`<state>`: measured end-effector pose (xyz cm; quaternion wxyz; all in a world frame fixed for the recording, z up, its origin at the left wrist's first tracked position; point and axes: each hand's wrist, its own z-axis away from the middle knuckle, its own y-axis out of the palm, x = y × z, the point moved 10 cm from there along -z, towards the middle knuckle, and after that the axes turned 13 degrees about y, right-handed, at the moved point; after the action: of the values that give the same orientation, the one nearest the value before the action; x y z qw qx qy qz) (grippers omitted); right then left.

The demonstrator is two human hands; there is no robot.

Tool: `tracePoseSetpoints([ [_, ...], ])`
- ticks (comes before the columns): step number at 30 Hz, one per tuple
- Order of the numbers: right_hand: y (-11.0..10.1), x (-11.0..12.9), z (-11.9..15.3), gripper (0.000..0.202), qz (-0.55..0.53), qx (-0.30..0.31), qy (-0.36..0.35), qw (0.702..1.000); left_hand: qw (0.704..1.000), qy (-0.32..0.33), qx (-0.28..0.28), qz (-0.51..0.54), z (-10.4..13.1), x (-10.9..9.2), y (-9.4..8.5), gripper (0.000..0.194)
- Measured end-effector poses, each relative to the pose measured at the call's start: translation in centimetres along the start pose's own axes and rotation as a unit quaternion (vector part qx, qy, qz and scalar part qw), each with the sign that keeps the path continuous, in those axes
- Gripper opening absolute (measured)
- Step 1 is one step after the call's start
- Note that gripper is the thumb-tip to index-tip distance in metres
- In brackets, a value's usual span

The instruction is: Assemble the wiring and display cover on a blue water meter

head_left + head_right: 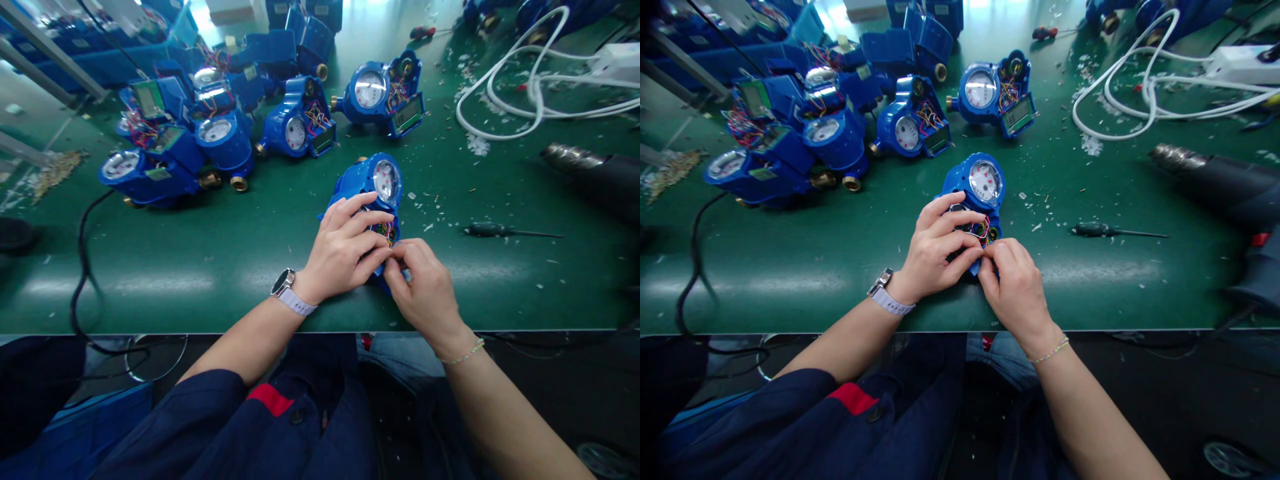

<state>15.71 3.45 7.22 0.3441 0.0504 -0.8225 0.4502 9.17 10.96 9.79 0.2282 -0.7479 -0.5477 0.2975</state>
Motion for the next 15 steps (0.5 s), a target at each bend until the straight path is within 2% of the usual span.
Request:
tracePoseSetpoints([
  [10, 0.1, -0.2, 0.0, 0.009, -0.010, 0.009, 0.005, 1.000, 1.000, 0.001, 0.003, -0.009, 0.0, -0.1, -0.1, 0.018],
  [15, -0.1, -1.3, -0.1, 0.009, -0.062, 0.013, 0.045, 0.997, 1.000, 0.002, 0.002, -0.007, 0.0, 0.0, -0.1, 0.017],
])
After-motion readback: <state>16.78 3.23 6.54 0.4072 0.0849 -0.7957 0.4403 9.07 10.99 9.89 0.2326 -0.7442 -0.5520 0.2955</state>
